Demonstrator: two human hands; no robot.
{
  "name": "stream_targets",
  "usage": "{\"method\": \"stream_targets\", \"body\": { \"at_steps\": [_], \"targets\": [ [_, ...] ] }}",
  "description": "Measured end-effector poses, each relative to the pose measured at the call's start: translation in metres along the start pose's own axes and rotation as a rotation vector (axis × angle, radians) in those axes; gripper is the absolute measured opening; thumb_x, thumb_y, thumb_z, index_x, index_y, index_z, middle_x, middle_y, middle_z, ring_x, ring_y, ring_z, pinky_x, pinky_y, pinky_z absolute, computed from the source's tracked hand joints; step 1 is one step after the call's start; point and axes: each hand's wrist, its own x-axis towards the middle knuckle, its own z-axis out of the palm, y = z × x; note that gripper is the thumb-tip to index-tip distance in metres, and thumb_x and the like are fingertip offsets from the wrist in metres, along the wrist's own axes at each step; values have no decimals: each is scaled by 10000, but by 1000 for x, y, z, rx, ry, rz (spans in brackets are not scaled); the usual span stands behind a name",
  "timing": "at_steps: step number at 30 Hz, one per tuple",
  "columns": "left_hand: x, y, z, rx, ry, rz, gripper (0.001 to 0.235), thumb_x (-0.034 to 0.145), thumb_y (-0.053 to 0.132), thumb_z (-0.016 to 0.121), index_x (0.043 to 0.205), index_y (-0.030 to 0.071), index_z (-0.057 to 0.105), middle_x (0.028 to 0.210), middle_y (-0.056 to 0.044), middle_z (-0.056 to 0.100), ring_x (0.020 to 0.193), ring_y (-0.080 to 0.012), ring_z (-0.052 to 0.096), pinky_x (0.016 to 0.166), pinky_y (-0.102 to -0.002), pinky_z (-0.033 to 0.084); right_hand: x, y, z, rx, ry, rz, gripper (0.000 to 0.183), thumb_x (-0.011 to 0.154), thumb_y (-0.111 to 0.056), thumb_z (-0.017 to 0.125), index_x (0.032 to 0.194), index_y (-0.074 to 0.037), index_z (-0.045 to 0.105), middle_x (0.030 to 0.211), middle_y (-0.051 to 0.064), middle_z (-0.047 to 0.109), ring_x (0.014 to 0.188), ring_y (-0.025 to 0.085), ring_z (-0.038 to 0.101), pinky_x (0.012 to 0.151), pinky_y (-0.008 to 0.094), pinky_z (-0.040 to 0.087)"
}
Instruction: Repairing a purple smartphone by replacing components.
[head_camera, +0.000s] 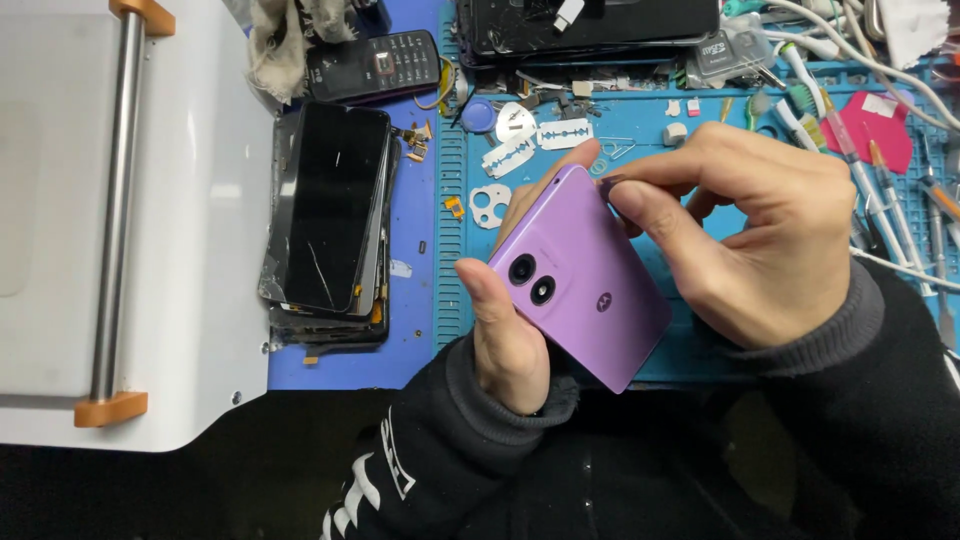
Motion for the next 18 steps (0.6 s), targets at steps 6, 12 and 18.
{"method": "stream_targets", "body": {
  "at_steps": [6, 12, 18],
  "targets": [
    [3, 10, 2, 117, 2, 6, 1143, 973, 887, 219, 1594, -66, 334, 1533, -171, 459, 1317, -252, 506, 1167, -385, 404, 3, -3, 1, -9, -1, -4, 55, 895, 17, 733, 950, 21, 728, 788, 106, 684, 643, 147, 643, 576, 257, 498],
    [3, 5, 2, 65, -2, 15, 1134, 982, 875, 226, 1598, -72, 329, 1455, -169, 470, 1304, -257, 516, 1157, -389, 406, 4, -3, 1, -20, -2, -14, 46, 899, 21, 732, 945, 20, 728, 787, 107, 683, 640, 148, 637, 568, 257, 493],
    [3, 7, 1, 136, 0, 29, 1129, 995, 879, 209, 1594, -70, 340, 1477, -160, 462, 1326, -246, 494, 1180, -377, 383, 3, -4, 1, -31, -3, -32, 45, 905, 18, 734, 949, 13, 728, 783, 99, 680, 631, 143, 633, 563, 256, 488]
  ]
}}
